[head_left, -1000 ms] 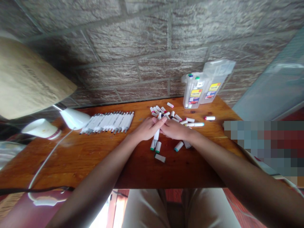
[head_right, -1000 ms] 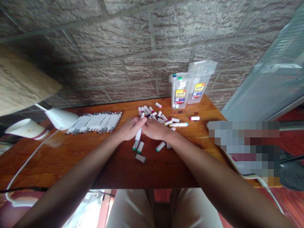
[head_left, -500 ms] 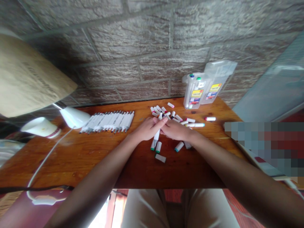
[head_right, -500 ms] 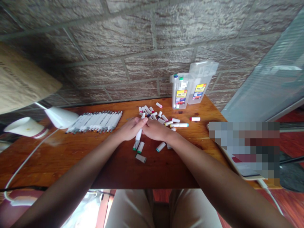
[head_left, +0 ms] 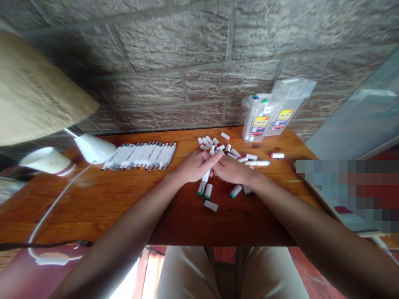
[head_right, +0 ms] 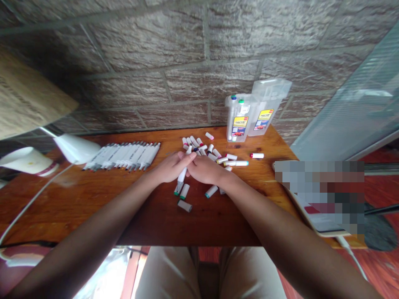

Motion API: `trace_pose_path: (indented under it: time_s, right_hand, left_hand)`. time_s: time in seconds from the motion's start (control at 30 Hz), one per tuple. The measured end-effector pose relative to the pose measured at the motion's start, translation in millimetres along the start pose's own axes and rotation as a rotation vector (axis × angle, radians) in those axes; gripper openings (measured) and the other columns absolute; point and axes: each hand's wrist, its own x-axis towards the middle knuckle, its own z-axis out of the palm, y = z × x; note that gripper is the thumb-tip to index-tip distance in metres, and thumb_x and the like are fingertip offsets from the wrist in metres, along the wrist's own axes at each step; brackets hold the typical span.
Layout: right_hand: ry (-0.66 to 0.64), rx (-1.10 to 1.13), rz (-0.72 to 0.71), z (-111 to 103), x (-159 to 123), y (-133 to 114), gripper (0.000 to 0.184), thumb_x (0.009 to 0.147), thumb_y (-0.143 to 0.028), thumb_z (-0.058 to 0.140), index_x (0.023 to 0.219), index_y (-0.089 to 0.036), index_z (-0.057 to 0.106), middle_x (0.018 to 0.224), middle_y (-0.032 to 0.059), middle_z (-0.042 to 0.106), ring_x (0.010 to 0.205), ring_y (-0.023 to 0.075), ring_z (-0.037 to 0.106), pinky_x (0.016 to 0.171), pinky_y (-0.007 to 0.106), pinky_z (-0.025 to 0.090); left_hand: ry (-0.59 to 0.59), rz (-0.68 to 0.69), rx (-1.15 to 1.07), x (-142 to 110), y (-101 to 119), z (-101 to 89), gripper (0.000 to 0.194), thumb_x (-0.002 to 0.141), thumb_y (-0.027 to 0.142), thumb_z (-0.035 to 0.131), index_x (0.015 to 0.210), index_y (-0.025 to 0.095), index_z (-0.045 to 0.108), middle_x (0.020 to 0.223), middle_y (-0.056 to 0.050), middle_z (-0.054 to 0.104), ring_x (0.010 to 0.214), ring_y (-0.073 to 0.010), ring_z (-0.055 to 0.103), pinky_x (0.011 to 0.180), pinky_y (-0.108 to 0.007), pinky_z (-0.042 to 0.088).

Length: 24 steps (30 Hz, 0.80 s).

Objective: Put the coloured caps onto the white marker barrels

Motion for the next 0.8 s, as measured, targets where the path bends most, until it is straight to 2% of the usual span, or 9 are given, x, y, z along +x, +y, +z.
trace_pose_path:
  time_s: [0.33, 0.8]
  right_hand:
    - [0.027, -0.003, -0.059, 1.8, 1.6, 3.5, 0.056, 0.108, -0.050, 0.027, 0.069, -0.020, 0.052, 0.053, -0.0017, 0.051, 0.064, 0.0153, 0.057, 0.081, 0.029, 0.046]
    - [0.043, 0.006, -0.045, 4.3, 1.2, 6.5, 0.065, 0.106, -0.059, 0.026, 0.053, -0.024, 0.042, 0.045, 0.0002, 0.050, 0.053, 0.0148, 0.053, 0.073, 0.028, 0.047]
  left_hand:
    - [-0.002, -0.005, 0.021, 0.3, -1.0, 0.9, 0.077, 0.102, 0.066, 0.023, 0.052, 0.021, 0.059, 0.057, -0.004, 0.066, 0.071, -0.0204, 0.069, 0.081, -0.030, 0.049]
    - [0.010, -0.015, 0.055, -1.6, 3.5, -0.8, 0.073, 0.102, 0.064, 0.024, 0.051, 0.022, 0.056, 0.056, -0.005, 0.066, 0.078, -0.0231, 0.070, 0.084, -0.031, 0.050]
